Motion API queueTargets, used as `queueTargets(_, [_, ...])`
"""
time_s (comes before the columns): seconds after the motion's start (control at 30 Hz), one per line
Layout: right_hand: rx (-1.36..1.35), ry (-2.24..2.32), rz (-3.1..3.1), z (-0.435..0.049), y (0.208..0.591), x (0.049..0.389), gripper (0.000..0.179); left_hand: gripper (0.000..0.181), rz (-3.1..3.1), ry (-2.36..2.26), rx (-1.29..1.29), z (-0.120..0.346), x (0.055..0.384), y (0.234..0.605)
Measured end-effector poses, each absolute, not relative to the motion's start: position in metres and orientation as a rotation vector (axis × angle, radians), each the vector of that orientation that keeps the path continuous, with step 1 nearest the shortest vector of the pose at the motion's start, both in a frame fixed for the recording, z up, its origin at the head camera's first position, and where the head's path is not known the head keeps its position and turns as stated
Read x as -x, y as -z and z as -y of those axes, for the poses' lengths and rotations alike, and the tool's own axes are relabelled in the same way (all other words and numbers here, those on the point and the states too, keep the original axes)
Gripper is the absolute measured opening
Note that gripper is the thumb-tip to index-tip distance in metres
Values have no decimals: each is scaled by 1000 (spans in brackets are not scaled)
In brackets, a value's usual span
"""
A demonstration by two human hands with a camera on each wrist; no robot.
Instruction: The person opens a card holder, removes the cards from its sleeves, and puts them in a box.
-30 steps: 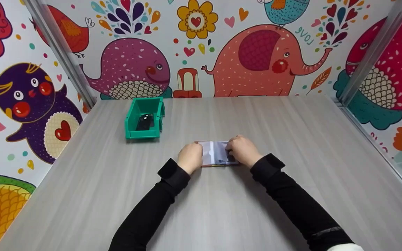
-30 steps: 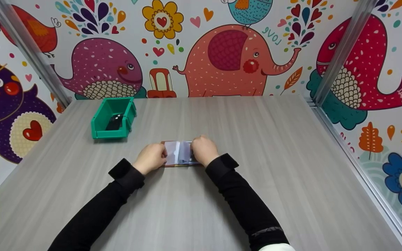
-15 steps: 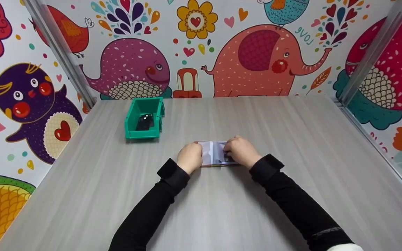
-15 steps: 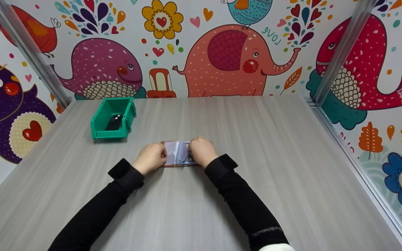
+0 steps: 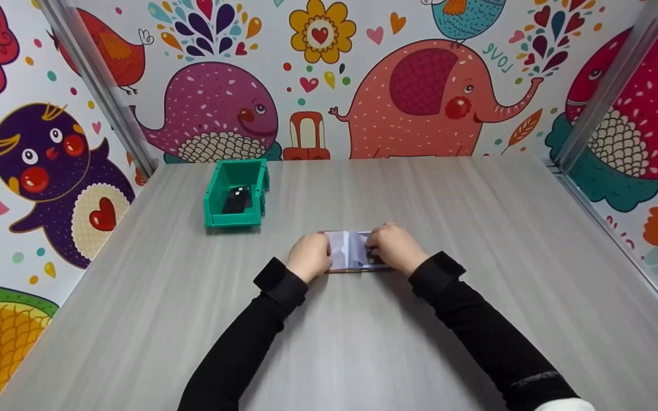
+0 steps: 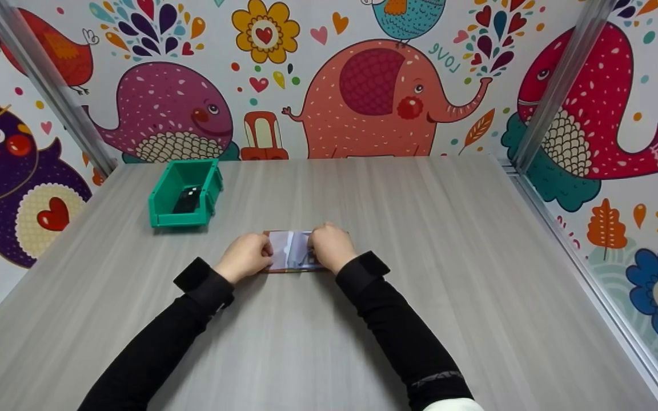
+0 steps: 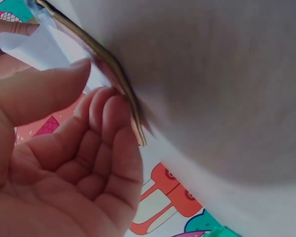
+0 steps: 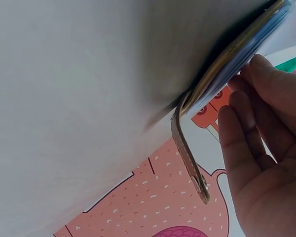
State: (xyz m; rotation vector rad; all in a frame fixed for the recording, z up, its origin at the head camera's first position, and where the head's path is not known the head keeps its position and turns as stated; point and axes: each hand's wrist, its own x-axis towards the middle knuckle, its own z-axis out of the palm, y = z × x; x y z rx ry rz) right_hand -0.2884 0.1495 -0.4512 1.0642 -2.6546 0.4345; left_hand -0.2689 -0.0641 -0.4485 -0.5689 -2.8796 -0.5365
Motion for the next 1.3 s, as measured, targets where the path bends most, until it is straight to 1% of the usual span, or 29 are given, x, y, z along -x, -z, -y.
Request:
queueTargets(0.4, [-1056,-443,2677,-150,451,289,13,4,2833,686,539,66,270,447])
queueTargets(0.67, [-1071,-417,2655,-151,451,290,13,4,2790,748,553,58,265,443])
queueTargets(0.9, [-1095,-424,2623,-150,452,290,14,3,2712,742,630,49,262,441])
queueTargets(1.1, [-1096,-434,2607,-150,452,290,14,3,2664,676,692,39,258,439])
queueTargets(1.3, [-1086,-440,2608,-150,452,290,14,4,2661,619,700,31,253,438])
